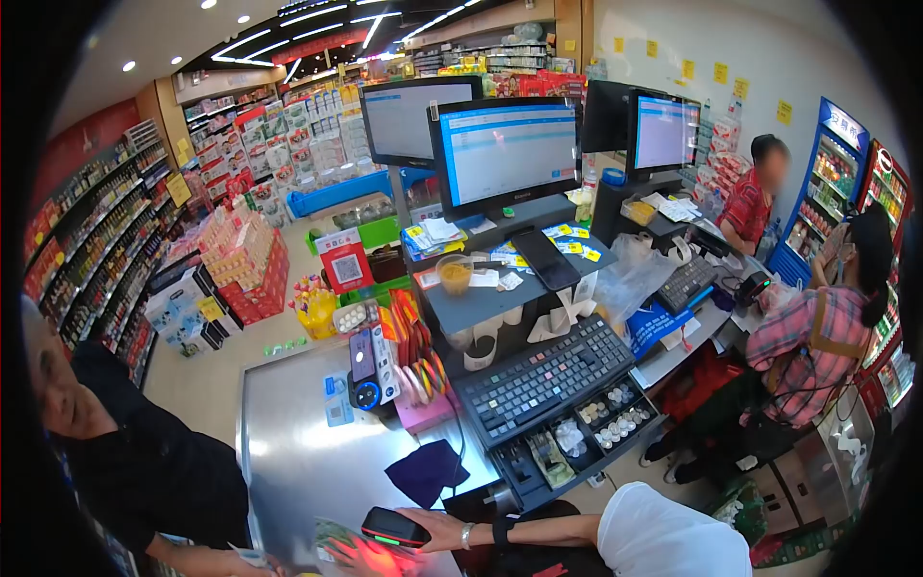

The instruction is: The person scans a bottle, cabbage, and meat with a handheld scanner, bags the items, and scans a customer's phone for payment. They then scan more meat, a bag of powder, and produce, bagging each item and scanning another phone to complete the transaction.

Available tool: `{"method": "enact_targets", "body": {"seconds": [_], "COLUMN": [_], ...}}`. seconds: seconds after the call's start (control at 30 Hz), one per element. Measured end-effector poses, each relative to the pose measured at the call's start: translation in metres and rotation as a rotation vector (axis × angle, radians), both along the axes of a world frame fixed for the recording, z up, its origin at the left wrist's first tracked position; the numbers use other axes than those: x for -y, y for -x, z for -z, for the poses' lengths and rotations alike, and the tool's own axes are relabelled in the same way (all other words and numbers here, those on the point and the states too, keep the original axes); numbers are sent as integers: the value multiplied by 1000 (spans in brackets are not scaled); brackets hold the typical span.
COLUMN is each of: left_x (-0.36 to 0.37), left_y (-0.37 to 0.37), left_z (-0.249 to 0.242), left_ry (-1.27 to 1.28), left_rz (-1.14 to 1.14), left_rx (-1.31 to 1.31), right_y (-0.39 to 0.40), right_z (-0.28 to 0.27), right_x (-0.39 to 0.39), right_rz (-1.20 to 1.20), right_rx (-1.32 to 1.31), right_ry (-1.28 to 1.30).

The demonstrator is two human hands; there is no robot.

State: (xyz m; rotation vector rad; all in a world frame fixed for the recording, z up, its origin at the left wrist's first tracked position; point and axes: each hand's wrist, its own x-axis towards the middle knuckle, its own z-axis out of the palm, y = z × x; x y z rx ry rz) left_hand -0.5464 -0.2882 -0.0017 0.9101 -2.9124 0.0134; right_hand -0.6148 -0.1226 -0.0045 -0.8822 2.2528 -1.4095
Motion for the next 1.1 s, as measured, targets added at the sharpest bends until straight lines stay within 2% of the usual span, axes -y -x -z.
{"method": "enact_targets", "body": {"seconds": [0.2, 0.3, 0.37, 0.4, 0.43, 0.47, 0.5, 0.57, 0.6, 0.67, 0.73, 0.83, 0.93, 0.97, 1.1], "left_x": [53, 84, 110, 120, 127, 129, 131, 131, 126, 108, 76, 50, 51, 54, 75], "left_y": [16, 14, -1, -7, -12, -17, -20, -25, -28, -37, -49, -56, -62, -61, -50], "left_z": [-26, -17, 0, 7, 12, 16, 19, 24, 22, 6, -36, -68, -95, -99, -83], "left_ry": [115, 117, 70, 34, -4, -40, -59, -96, -141, -387, -839, -1626, -2438, -2467, -2524], "left_rz": [-26, -15, -31, -43, -57, -72, -93, -141, -166, -205, -244, -286, 114, 74, -54], "left_rx": [-111, -141, -147, -147, -151, -153, -154, -197, -238, -405, -664, -1330, -1624, -1677, -1752], "right_y": [-1, -3, -2, -1, 4, 7, 6, 9, 6, 6, 9, 12, 12, 9, -7], "right_z": [-3, 8, 3, 2, -31, -39, -22, -6, 1, 0, -1, -1, 0, -7, -43], "right_x": [-4, -3, -7, -6, -10, -9, -3, -1, 1, 10, 15, 28, 31, 29, 5], "right_rz": [-77, -116, -178, -160, -219, -236, -209, -236, -242, -248, -263, -299, -289, -276, -246], "right_rx": [48, 4, 130, 98, 195, 231, -75, 3, 31, 38, -4, -8, -167, -227, -255], "right_ry": [-37, 48, 30, 14, -97, -247, -50, -185, -127, -54, -48, -61, -130, -209, -151]}}
